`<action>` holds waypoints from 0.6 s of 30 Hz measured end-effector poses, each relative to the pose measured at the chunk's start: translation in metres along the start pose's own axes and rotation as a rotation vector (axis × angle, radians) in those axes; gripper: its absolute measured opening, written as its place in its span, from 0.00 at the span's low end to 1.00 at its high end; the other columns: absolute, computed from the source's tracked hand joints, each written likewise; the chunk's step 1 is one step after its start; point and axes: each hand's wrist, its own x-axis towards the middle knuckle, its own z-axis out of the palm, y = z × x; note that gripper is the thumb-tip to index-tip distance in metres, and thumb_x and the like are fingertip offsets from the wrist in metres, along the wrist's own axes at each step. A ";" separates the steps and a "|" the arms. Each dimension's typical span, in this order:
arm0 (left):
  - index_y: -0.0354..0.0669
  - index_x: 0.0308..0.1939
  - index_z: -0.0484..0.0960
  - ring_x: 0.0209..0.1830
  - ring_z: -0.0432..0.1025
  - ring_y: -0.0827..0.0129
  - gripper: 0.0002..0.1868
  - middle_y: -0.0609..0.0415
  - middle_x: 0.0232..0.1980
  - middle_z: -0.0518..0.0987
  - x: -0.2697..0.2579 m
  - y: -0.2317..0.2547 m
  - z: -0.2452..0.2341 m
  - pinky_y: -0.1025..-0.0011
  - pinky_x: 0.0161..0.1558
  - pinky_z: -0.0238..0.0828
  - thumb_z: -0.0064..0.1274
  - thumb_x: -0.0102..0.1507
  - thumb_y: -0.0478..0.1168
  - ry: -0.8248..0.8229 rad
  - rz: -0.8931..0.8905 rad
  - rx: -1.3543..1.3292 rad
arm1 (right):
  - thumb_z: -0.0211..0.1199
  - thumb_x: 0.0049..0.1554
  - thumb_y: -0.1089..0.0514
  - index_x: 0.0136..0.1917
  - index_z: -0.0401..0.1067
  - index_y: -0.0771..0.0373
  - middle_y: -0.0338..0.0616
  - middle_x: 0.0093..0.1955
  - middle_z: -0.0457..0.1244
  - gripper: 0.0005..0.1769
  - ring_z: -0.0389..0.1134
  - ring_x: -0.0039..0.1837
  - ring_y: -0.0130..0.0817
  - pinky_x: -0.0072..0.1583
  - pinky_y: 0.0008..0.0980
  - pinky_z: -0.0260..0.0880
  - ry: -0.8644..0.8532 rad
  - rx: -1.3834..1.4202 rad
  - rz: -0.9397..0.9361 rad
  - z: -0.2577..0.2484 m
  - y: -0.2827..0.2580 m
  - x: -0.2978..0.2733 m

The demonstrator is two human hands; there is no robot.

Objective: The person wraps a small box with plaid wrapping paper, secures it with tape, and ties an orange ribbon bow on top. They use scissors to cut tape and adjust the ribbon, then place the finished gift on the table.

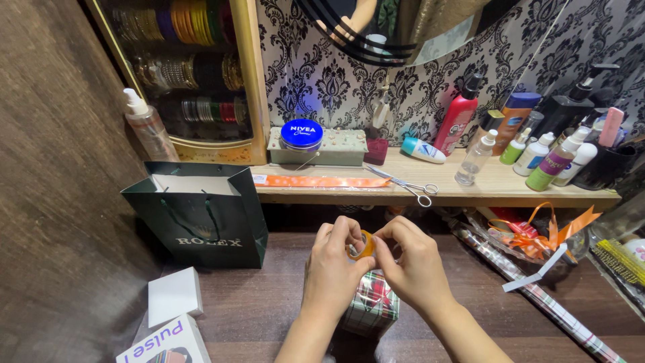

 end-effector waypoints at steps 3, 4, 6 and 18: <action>0.42 0.45 0.75 0.44 0.76 0.68 0.22 0.55 0.40 0.75 0.005 -0.004 -0.005 0.67 0.47 0.74 0.67 0.50 0.33 -0.077 0.062 -0.154 | 0.65 0.54 0.65 0.40 0.73 0.68 0.45 0.36 0.65 0.04 0.65 0.31 0.31 0.32 0.29 0.61 -0.032 -0.002 0.047 -0.002 0.006 0.004; 0.41 0.48 0.76 0.45 0.77 0.68 0.23 0.54 0.44 0.75 0.006 -0.006 -0.005 0.68 0.49 0.75 0.66 0.51 0.33 -0.114 0.083 -0.226 | 0.65 0.54 0.64 0.41 0.73 0.68 0.45 0.36 0.65 0.04 0.64 0.30 0.32 0.33 0.29 0.61 -0.051 -0.003 0.078 -0.003 0.009 0.005; 0.41 0.47 0.77 0.43 0.80 0.71 0.19 0.55 0.44 0.80 0.007 -0.006 -0.004 0.71 0.47 0.76 0.64 0.54 0.35 -0.129 -0.007 -0.304 | 0.65 0.54 0.65 0.41 0.72 0.69 0.45 0.36 0.65 0.04 0.65 0.32 0.30 0.34 0.27 0.62 -0.045 0.023 0.048 -0.004 0.016 0.007; 0.36 0.42 0.78 0.35 0.80 0.75 0.14 0.52 0.40 0.77 0.030 -0.008 0.026 0.77 0.36 0.78 0.65 0.55 0.33 -0.050 -0.187 -0.534 | 0.63 0.58 0.56 0.45 0.74 0.67 0.38 0.29 0.65 0.10 0.59 0.26 0.23 0.29 0.24 0.57 -0.104 0.379 0.536 -0.007 0.054 0.032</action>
